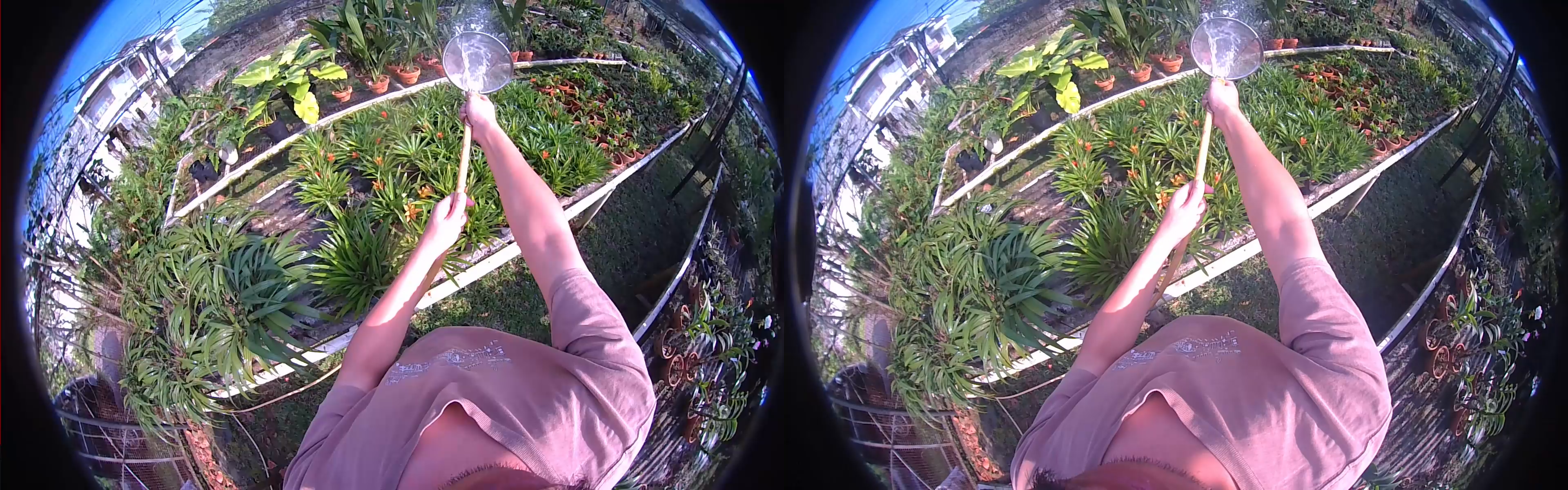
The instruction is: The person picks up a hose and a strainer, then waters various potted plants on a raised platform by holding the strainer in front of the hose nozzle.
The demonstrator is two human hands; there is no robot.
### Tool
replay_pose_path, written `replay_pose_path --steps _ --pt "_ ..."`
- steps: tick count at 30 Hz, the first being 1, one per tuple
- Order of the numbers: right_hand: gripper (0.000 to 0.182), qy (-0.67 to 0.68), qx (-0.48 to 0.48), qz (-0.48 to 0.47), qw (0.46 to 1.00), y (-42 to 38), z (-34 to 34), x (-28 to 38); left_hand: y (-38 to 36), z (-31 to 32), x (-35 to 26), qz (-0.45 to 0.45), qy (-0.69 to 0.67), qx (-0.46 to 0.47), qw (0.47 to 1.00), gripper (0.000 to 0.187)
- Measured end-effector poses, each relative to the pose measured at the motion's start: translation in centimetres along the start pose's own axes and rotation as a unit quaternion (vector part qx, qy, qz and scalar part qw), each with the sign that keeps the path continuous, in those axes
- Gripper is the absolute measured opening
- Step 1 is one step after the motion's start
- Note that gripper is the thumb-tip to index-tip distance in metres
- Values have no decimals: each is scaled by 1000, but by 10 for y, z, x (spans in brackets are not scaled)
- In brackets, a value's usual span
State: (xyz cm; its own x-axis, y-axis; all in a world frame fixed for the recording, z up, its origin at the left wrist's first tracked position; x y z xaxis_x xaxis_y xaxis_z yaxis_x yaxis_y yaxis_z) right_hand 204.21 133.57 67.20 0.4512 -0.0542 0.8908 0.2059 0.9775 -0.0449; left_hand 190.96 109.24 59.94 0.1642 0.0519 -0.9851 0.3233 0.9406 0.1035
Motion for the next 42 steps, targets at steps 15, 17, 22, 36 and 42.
replay_pose_path --steps 15,17,22,36,42 --pt "13 76 17 29 997 1 26 -3 0 -20 -7 -10 -22 -8 1000 29" --pt "13 69 13 24 997 2 26 -2 2 -23 -5 0 -13 -9 1000 29" --pt "14 30 0 6 1000 -2 23 0 3 -23 -1 -17 3 -9 1000 30" --pt "10 -23 0 -49 999 -6 7 23 13 4 0 0 -19 5 1000 30" --pt "13 -41 -28 -91 995 0 -28 33 19 26 6 -10 2 11 1000 31"
Point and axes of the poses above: each hand's wrist, its own y-axis towards the middle knuckle, its own z-axis out of the palm, x = y × z, the point moved 4 cm from there along y, towards the middle knuckle, and after that the axes turned 4 degrees about z, right-handed, at the moved point
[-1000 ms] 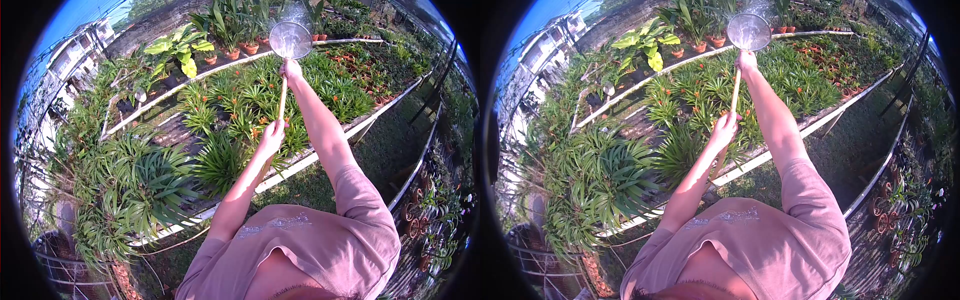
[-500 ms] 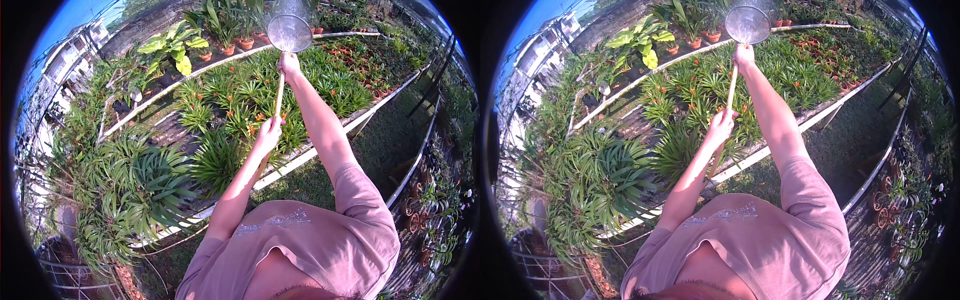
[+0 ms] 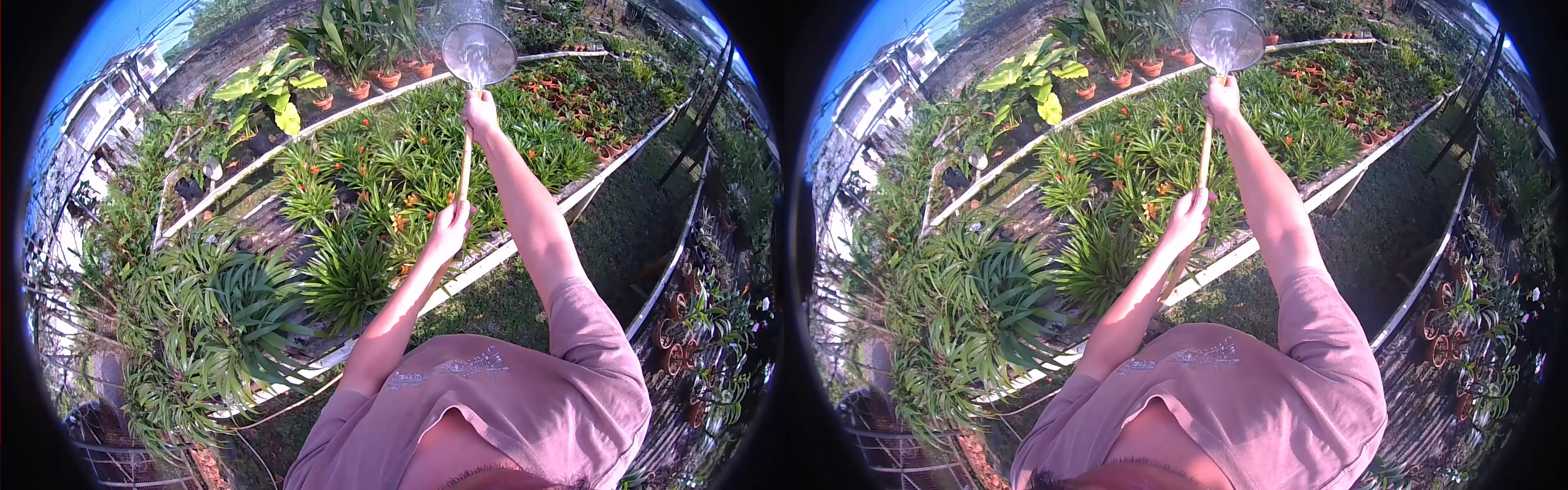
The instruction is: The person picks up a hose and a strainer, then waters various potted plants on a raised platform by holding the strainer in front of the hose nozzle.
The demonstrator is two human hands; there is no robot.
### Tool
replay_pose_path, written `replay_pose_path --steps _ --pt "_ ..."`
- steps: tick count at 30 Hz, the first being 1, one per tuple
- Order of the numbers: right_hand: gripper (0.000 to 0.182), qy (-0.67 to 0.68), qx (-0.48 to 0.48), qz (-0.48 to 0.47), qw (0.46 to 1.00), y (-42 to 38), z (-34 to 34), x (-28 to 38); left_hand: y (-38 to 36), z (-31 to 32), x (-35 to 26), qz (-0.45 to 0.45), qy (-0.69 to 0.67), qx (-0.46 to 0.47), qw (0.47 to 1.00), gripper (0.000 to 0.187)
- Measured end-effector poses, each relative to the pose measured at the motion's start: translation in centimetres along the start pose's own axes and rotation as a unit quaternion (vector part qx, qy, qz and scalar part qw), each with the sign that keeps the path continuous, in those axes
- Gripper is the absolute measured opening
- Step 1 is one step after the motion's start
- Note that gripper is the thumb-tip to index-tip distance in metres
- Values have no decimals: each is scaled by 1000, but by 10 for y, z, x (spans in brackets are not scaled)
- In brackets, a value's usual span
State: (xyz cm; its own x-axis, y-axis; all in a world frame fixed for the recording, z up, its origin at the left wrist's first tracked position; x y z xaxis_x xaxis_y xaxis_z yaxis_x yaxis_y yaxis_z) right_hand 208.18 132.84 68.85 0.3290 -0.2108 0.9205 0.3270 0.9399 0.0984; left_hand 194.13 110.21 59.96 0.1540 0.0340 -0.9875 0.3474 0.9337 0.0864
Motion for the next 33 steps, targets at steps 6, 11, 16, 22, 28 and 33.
replay_pose_path --steps 6,11,16,22,28,33 --pt "14 -26 -28 4 999 15 -29 -2 13 25 4 -17 -9 7 1000 32" --pt "14 -30 37 21 999 25 -27 -1 26 43 15 -1 -17 11 1000 31" --pt "15 -13 -6 8 1000 39 -44 5 40 53 17 5 -11 -14 1000 31" --pt "13 9 -14 8 1000 47 -88 25 56 89 22 19 10 -12 1000 31" --pt "15 -16 -49 5 999 36 -119 23 50 95 39 4 6 4 1000 31" --pt "15 -67 8 22 998 9 -94 -3 26 78 63 0 -32 14 999 30"
Point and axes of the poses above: each hand's wrist, its own y-axis towards the middle knuckle, its own z-axis out of the palm, x = y × z, the point moved 4 cm from there along y, towards the middle knuckle, and after that the axes turned 4 degrees about z, right-handed, at the moved point
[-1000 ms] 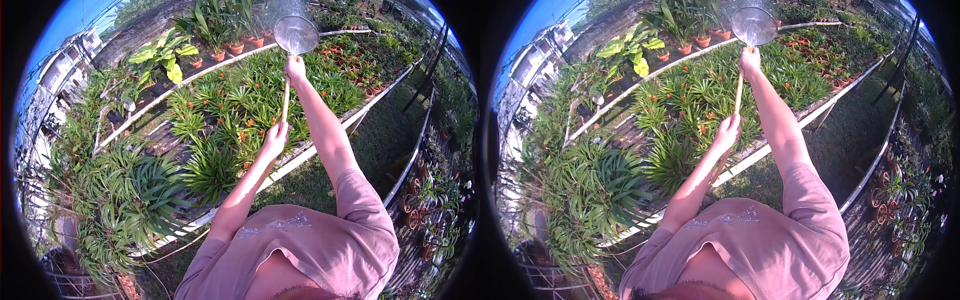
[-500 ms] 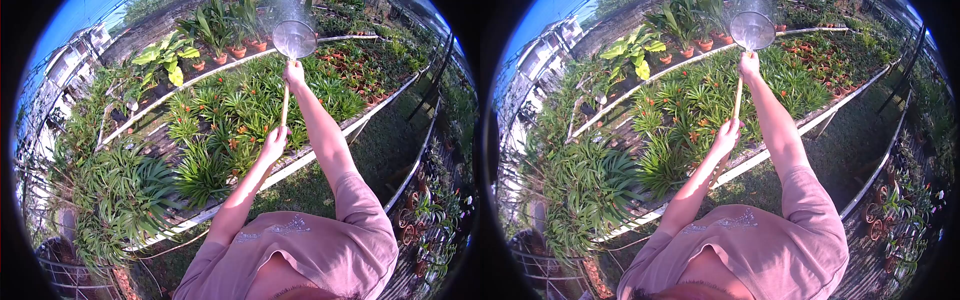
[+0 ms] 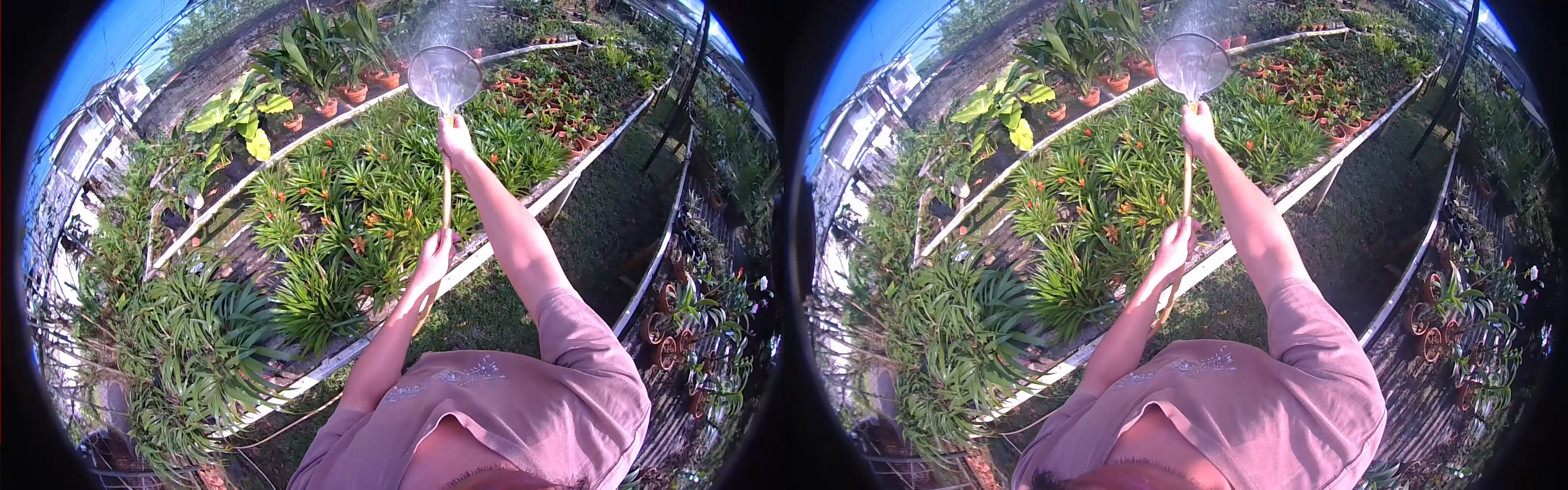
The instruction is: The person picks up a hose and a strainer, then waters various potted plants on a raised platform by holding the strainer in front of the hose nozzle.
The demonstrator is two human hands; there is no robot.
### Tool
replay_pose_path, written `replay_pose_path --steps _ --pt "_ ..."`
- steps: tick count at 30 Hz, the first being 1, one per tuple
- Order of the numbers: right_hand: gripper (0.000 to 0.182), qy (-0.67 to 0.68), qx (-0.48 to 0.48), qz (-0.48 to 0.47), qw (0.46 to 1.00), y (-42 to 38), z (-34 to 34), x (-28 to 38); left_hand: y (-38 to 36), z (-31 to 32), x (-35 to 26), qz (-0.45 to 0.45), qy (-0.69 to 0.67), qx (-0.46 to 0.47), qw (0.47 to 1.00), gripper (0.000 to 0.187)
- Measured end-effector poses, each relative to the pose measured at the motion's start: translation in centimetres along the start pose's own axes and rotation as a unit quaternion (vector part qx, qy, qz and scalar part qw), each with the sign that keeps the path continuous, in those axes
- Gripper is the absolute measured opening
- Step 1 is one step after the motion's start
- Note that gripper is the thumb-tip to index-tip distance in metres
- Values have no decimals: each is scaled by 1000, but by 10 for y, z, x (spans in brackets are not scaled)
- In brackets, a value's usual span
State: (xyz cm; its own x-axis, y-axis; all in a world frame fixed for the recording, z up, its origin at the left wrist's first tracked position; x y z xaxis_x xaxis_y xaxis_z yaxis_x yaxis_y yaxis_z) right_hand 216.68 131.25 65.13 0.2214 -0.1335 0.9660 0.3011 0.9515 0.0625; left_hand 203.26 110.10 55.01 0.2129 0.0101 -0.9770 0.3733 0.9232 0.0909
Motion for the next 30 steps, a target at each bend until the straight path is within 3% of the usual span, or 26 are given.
replay_pose_path --steps 7,18,20,24,30 --pt "12 35 70 66 995 -34 68 -42 -49 -38 4 -49 -31 -34 998 37" --pt "6 -9 185 90 979 -63 156 -40 -67 -72 -15 -6 -63 -86 994 34" --pt "12 3 231 85 969 -59 165 -43 -66 -66 -17 -16 -73 -101 992 33" --pt "11 39 199 85 976 -38 154 -44 -52 -55 -19 10 -78 -125 989 31" --pt "7 75 175 80 979 19 79 -25 10 3 4 14 -89 -117 989 30"
Point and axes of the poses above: each hand's wrist, its own y-axis towards the middle knuckle, its own z-axis out of the palm, x = y × z, the point moved 4 cm from there along y, towards the middle knuckle, and after that the axes turned 4 degrees about z, right-handed, at the moved point
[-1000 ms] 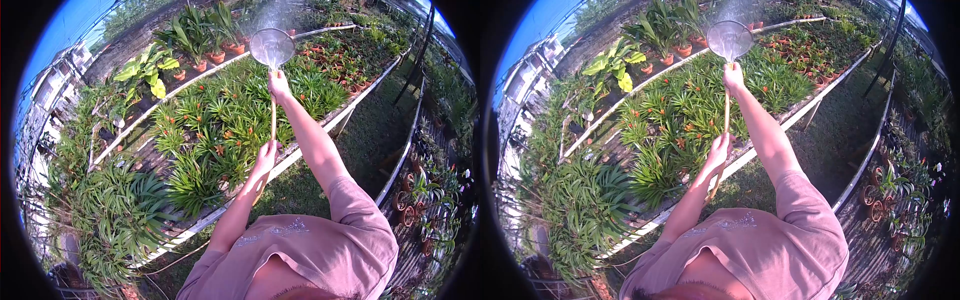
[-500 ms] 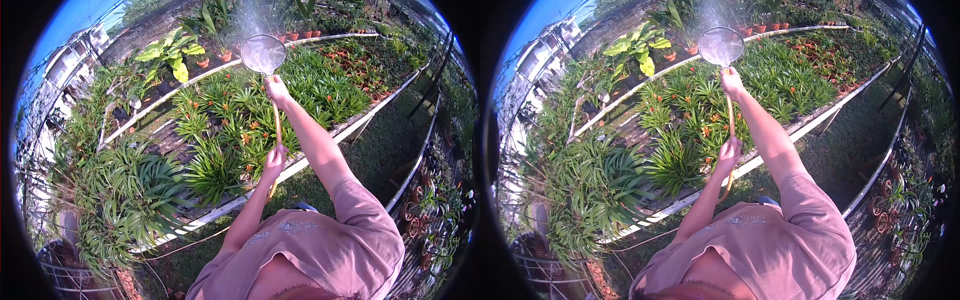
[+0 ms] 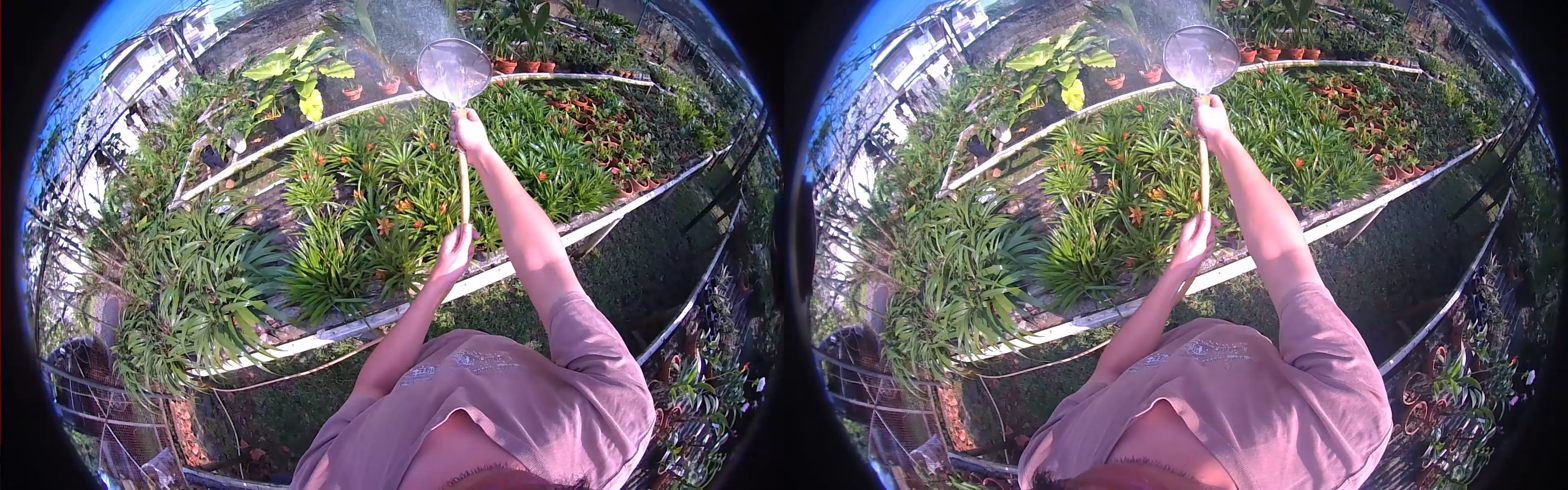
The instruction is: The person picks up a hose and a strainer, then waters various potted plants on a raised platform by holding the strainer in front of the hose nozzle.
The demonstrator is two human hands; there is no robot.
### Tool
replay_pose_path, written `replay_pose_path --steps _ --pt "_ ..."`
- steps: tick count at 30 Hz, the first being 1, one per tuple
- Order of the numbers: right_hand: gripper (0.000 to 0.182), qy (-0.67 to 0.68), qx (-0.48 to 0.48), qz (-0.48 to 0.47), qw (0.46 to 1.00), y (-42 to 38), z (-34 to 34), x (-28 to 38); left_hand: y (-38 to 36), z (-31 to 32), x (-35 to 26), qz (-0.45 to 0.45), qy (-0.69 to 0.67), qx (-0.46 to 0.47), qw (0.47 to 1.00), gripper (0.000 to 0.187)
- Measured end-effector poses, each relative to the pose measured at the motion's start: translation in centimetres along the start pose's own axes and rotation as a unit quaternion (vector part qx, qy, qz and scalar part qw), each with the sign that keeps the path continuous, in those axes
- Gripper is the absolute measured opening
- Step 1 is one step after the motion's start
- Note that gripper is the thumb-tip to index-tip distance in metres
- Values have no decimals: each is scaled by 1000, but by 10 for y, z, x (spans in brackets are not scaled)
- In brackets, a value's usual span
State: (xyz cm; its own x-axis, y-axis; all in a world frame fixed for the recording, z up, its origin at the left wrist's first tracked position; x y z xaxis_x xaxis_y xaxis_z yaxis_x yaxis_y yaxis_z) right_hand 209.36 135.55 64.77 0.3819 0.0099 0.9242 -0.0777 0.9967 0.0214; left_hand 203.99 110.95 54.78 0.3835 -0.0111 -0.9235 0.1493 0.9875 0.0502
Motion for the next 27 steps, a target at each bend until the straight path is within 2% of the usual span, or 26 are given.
replay_pose_path --steps 6,7,14,16,18,22,26,27 --pt "9 10 -44 -22 999 18 -104 53 60 62 38 52 72 51 995 31" --pt "8 25 -47 -21 998 22 -120 60 65 75 34 29 102 33 994 30" --pt "6 77 -106 -62 989 64 -203 118 128 150 37 35 90 36 995 32" --pt "7 65 -110 -65 990 73 -221 140 148 173 34 18 63 46 997 32" --pt "8 37 -126 -83 988 93 -241 157 167 197 33 45 86 47 994 31" --pt "13 25 -157 -103 982 116 -272 195 202 237 31 37 42 68 996 30" --pt "13 -24 -147 -122 981 132 -289 212 220 246 28 20 41 83 995 32" --pt "13 -38 -134 -125 982 135 -289 210 224 240 30 23 78 74 994 32"
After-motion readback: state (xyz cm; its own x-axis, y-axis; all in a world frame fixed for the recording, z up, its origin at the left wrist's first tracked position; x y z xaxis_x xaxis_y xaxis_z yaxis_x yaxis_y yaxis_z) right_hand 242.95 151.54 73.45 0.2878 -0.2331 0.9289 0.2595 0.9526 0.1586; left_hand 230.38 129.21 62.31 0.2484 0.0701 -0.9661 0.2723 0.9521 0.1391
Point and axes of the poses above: each hand's wrist, its own y-axis towards the middle knuckle, its own z-axis out of the palm, x = y × z, the point moved 4 cm from there along y, towards the middle knuckle, and after that the axes turned 4 degrees about z, right-handed, at the moved point
